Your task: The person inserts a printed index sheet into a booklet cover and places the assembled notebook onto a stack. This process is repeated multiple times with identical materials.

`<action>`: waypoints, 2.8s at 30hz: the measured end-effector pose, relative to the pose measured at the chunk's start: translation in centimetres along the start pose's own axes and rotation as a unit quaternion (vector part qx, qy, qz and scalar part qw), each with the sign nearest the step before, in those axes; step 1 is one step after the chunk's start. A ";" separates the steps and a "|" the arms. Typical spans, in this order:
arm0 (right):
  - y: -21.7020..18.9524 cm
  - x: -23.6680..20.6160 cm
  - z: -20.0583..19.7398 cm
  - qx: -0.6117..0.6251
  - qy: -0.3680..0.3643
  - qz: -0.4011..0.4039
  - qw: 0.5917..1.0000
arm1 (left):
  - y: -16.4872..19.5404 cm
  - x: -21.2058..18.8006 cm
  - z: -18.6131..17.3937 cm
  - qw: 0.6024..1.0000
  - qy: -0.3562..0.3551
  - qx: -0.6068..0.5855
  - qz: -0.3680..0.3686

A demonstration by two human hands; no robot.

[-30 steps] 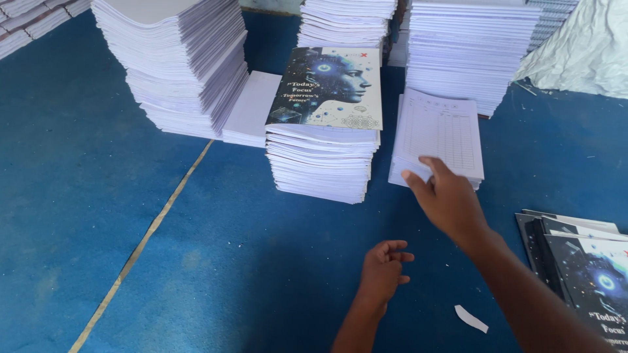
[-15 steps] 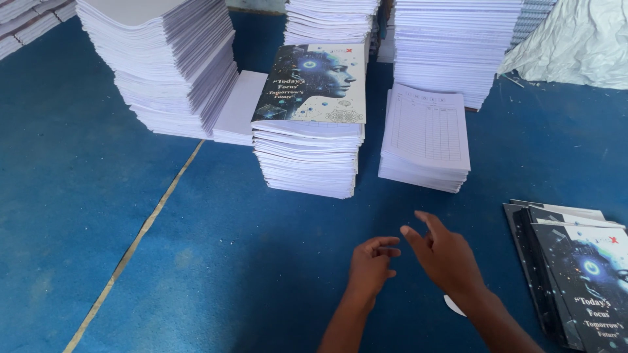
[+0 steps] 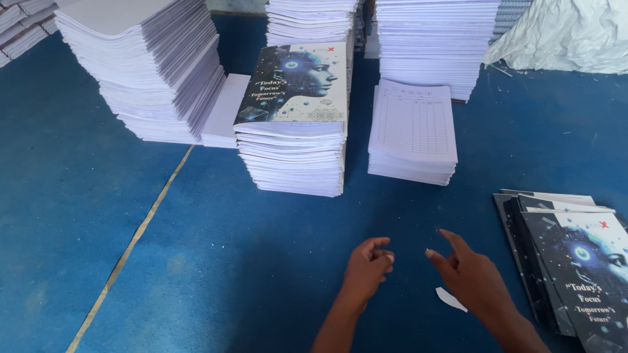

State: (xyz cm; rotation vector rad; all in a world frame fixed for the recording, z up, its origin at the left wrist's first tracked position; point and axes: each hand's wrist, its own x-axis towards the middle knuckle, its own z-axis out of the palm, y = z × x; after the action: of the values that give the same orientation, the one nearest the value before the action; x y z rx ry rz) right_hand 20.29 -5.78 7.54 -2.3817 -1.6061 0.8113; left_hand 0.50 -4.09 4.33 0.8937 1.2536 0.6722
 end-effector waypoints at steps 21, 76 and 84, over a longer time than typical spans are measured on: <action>7.6 2.7 -0.4 0.108 0.054 0.111 0.986 | -1.4 0.0 -1.9 0.999 0.036 0.013 -0.004; 11.9 5.2 -0.2 -0.134 0.117 0.224 0.958 | -1.1 -0.3 -2.2 0.998 0.057 -0.002 -0.011; 6.4 3.0 0.4 -0.171 0.158 0.125 0.964 | -1.4 -0.3 -2.0 0.999 0.047 0.014 -0.007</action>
State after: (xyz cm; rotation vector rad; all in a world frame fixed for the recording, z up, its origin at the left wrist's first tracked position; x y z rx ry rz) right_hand 26.13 -5.77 3.53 -2.8150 -1.4282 0.1692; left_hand -1.55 -4.67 3.20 0.8844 1.3555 0.6932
